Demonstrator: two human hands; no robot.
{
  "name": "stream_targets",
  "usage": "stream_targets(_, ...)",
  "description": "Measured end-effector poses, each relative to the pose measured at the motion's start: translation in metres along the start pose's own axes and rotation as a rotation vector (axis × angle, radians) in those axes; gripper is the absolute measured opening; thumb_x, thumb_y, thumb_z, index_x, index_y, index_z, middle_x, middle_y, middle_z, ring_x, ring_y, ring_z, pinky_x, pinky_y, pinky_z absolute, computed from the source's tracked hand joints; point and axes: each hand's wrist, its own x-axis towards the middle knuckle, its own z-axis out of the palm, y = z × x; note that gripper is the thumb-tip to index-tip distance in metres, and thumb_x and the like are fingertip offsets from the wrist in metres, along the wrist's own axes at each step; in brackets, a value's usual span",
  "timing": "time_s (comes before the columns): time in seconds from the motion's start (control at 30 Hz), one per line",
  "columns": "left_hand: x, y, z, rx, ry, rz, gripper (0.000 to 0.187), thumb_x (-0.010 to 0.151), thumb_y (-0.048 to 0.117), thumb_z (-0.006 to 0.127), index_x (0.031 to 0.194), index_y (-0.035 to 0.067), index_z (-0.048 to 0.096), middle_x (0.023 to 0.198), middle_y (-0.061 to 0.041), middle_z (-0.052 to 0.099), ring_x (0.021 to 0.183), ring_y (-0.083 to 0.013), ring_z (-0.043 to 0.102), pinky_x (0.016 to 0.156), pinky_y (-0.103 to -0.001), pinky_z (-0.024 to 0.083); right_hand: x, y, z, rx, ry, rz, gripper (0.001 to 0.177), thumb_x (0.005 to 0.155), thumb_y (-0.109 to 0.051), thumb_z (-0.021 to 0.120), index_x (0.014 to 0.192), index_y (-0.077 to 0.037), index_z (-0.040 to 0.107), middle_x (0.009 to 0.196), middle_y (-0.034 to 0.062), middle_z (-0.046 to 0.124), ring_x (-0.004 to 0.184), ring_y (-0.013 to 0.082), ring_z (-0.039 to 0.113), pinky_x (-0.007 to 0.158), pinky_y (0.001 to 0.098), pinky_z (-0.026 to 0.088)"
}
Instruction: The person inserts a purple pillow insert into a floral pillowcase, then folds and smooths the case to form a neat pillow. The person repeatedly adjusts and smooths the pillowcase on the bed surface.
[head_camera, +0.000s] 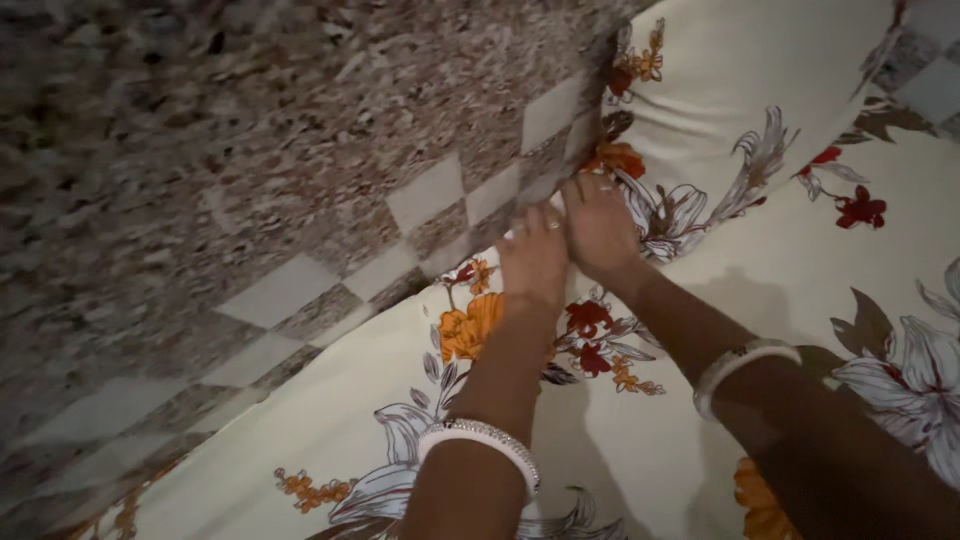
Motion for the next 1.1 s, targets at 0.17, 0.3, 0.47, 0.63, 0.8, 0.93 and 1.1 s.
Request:
stream_targets(0.17,0.010,0.014,-0.008,-0.184,0.031,0.105,0.071,0.092,0.012,0.052,0.156,-0.003,0.026,0.160,-0.022,0.032,0.149,-0.0338,0.033,0.119,-0.057,0.022,-0.006,0.025,0.033,0.049,-0.098,0.123,0.048,0.083,-0.019,0.067,0.126,0.000,0.061,0.132,0.0230,0.060,0.119,0.0396,0.060,0.103,0.0486,0.042)
stream_targets(0.3,0.017,-0.014,0.019,-0.181,-0.017,0.263,0.073,0.096,0.029,0.046,0.156,-0.003,0.020,0.164,-0.022,0.024,0.153,-0.0365,0.025,0.117,-0.055,0.016,0.006,0.024,0.071,-0.181,-0.102,0.090,0.037,0.089,-0.026,0.063,0.115,0.000,0.068,0.123,0.0209,0.067,0.128,0.0349,0.060,0.122,0.0494,0.027)
stream_targets(0.47,0.030,-0.026,0.045,-0.103,0.003,0.283,0.068,0.103,0.028,0.044,0.159,-0.005,0.023,0.160,-0.021,0.035,0.144,-0.0324,0.039,0.121,-0.052,0.026,0.016,0.035,0.096,-0.241,-0.114,0.074,0.039,0.091,-0.032,0.059,0.110,-0.001,0.072,0.115,0.0193,0.071,0.121,0.0320,0.063,0.119,0.0486,0.029)
stream_targets(0.63,0.027,-0.023,0.047,-0.152,0.028,0.238,0.070,0.103,0.031,0.045,0.160,-0.004,0.024,0.154,-0.020,0.043,0.143,-0.0317,0.042,0.122,-0.051,0.027,0.024,0.035,0.091,-0.159,-0.316,0.089,0.029,0.095,-0.027,0.058,0.108,-0.005,0.072,0.112,0.0178,0.071,0.113,0.0336,0.066,0.110,0.0486,0.038)
stream_targets(0.8,0.006,-0.024,0.023,-0.101,0.187,0.258,0.079,0.087,0.041,0.053,0.151,0.002,0.029,0.158,-0.023,0.038,0.145,-0.0372,0.039,0.108,-0.055,0.029,0.016,0.014,0.048,-0.161,-0.204,0.114,0.044,0.086,-0.028,0.067,0.122,-0.003,0.063,0.120,0.0211,0.064,0.115,0.0354,0.060,0.105,0.0512,0.038)
stream_targets(0.93,-0.050,-0.067,-0.008,0.094,0.045,0.276,0.060,0.093,0.042,0.052,0.144,0.011,0.044,0.150,-0.016,0.046,0.136,-0.0310,0.048,0.114,-0.067,0.028,-0.007,-0.036,0.009,0.117,-0.219,-0.078,0.057,0.075,-0.024,0.072,0.126,-0.001,0.060,0.133,0.0170,0.057,0.125,0.0363,0.051,0.110,0.0517,0.037)
stream_targets(1.1,-0.128,-0.131,-0.040,-0.009,-0.031,-0.045,0.043,0.101,0.039,0.055,0.130,0.008,0.058,0.133,-0.015,0.056,0.117,-0.0294,0.058,0.104,-0.059,0.040,-0.003,-0.104,-0.021,-0.042,-0.228,-0.269,0.044,0.079,-0.013,0.066,0.122,-0.008,0.062,0.124,0.0124,0.060,0.130,0.0297,0.050,0.112,0.0563,0.035)
